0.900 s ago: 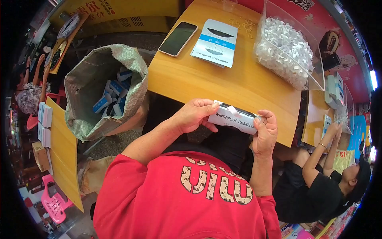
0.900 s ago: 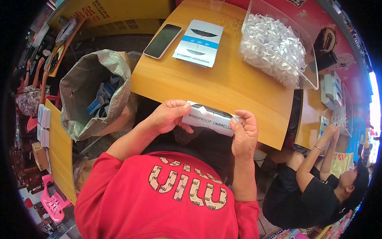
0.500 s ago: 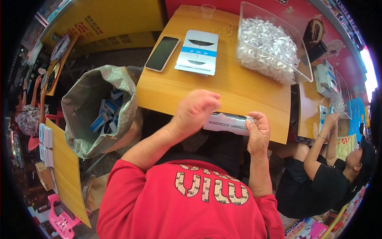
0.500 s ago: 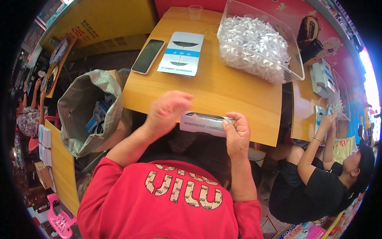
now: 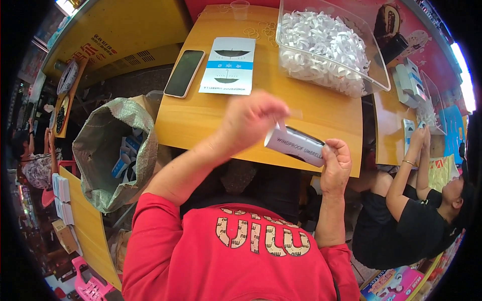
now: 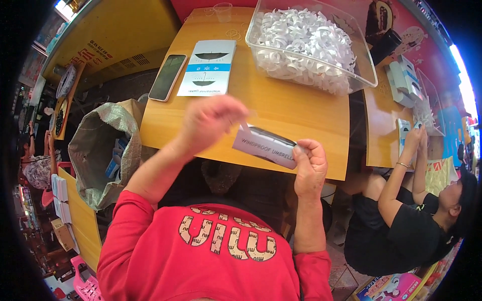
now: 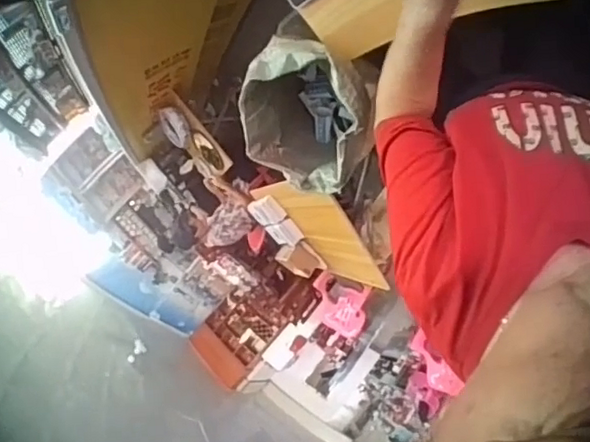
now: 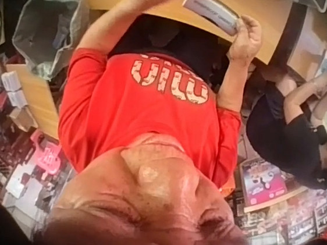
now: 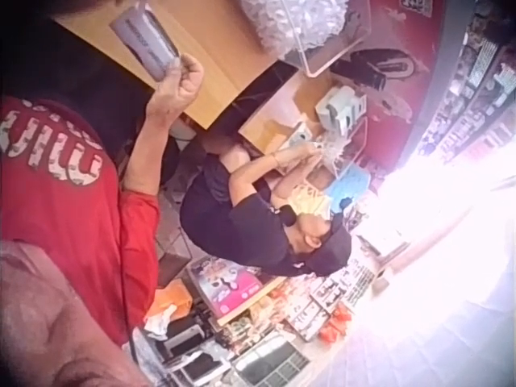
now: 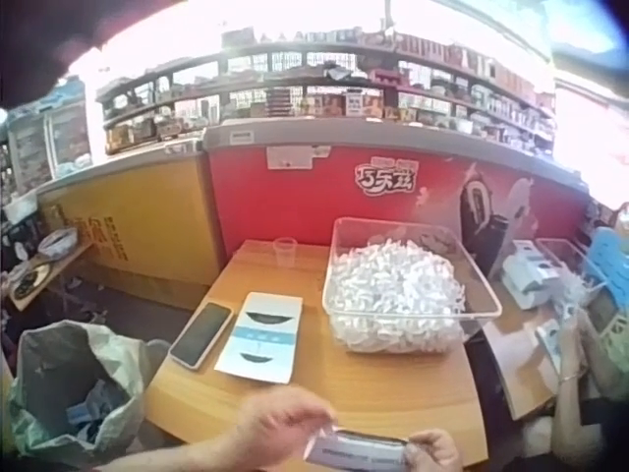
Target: The person folds a white paper, wraps it around a small black umbrella, and secures it with a rubber band before placing it into a large bag. This process is repeated for a second umbrella while sitting at a table.
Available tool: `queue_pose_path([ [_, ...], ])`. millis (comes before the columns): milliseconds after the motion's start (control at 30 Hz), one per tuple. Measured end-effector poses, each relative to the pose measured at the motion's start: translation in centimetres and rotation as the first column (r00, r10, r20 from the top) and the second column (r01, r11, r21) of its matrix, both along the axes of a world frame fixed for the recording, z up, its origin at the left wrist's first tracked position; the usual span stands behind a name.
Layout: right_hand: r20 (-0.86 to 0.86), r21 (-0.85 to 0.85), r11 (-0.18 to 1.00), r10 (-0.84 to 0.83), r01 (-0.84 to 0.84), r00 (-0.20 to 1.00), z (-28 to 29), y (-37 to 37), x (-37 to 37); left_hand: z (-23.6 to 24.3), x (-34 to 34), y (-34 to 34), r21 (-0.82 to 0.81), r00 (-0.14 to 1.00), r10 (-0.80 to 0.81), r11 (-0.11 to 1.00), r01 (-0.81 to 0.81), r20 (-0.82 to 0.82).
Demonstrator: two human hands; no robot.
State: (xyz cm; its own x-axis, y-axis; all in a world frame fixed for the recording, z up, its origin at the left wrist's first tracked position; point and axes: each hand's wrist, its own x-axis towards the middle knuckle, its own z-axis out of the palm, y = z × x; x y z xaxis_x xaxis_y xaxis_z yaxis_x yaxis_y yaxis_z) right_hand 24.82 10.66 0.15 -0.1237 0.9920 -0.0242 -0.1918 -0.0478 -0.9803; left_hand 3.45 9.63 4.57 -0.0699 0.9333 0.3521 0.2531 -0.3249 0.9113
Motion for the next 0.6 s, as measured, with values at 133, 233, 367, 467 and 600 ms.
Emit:
queue_pose_path([
  [133,-0.136,-0.013,0.999,-0.044,0.043,0.99,-1.0,0.6,1.6,6.9,-1.9,4.5,0.213,0.953,0.03,0.972,-0.098,0.301],
  [233,-0.09,-0.012,0.997,-0.083,0.082,0.992,-0.8,0.3,1.5,9.5,-1.5,9.4,0.391,0.966,0.256,0.885,-0.252,0.042],
  [367,0.011,0.009,0.995,-0.098,0.098,0.995,-0.2,0.2,0.6,5.3,-3.0,14.0,0.534,0.758,0.52,0.801,-0.271,-0.394],
  [467,-0.005,0.036,0.988,-0.152,0.152,0.988,-0.5,0.0,1.4,5.0,-0.3,6.3,0.011,0.882,0.04,0.999,-0.039,-0.47],
  [600,-0.037,0.106,0.994,-0.033,0.037,0.999,-0.6,0.0,0.1,-1.3,0.7,-1.9,-0.173,0.873,0.086,0.966,-0.191,-0.48],
])
